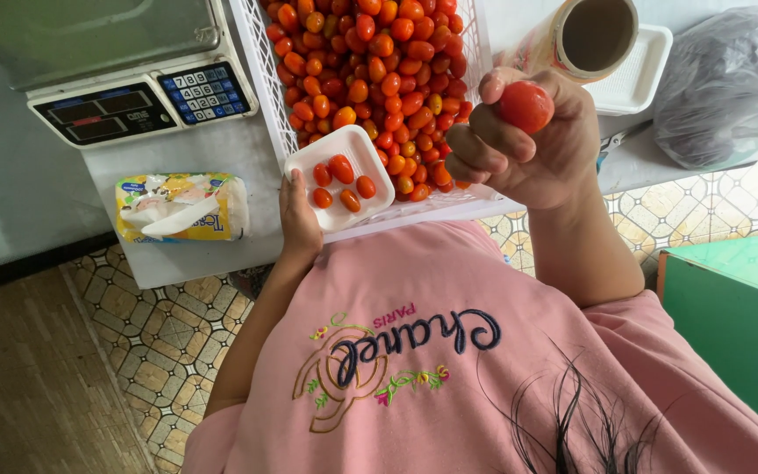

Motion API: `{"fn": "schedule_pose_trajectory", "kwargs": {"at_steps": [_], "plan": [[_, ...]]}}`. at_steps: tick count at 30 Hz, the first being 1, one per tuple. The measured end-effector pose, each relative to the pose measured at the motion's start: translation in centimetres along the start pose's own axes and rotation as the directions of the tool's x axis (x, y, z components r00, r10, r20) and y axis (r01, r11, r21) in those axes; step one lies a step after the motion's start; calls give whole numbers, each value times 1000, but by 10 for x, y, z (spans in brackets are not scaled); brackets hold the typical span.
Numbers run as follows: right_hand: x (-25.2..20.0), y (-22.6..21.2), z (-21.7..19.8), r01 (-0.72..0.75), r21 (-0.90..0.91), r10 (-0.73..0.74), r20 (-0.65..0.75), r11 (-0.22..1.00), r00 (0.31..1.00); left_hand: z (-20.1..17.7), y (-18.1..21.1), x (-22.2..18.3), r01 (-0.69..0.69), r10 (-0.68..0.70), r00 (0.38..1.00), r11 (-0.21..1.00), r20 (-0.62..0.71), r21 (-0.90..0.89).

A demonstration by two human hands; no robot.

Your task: Sorting and packing cherry tomatoes from a large crate into small foam trays.

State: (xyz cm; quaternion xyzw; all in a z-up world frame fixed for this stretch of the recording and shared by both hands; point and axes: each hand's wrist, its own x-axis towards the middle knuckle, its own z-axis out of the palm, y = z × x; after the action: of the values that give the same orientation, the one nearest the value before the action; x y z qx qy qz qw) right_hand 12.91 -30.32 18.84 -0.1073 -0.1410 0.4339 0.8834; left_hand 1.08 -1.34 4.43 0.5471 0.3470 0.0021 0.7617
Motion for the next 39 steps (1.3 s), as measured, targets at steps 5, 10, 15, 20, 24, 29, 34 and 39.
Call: {"fn": "schedule_pose_trajectory", "kwargs": {"at_steps": [5, 10, 15, 20, 24, 29, 34, 39], "plan": [[-3, 1, -4, -4, 32, 3, 13, 999, 1000, 2, 5, -4, 7, -7, 1000, 1000, 17, 6], [-3, 1, -5, -12, 44, 11, 30, 999, 999, 3, 6, -5, 8, -8, 1000, 1000, 19, 5], [-2, 2, -4, -15, 48, 13, 36, 999, 999, 0, 1, -2, -26, 27, 999, 1000, 38, -12], [-1, 2, -3, -12, 51, 10, 30, 999, 999, -1, -2, 0, 7, -6, 1000, 999, 17, -32], [0, 2, 0, -14, 42, 14, 9, 999, 1000, 0, 0, -1, 26, -26, 1000, 999, 3, -31], [0, 7, 5, 54, 48, -48, -109, 997, 993, 0, 2, -2, -2, 3, 999, 999, 34, -33], [-5, 7, -4, 112, 130, -88, -179, 985, 980, 0, 4, -3, 9, -9, 1000, 1000, 19, 9], [-5, 10, -3, 180, -32, -182, -257, 983, 949, -1, 1, -1, -35, 36, 998, 999, 47, -24]]}}
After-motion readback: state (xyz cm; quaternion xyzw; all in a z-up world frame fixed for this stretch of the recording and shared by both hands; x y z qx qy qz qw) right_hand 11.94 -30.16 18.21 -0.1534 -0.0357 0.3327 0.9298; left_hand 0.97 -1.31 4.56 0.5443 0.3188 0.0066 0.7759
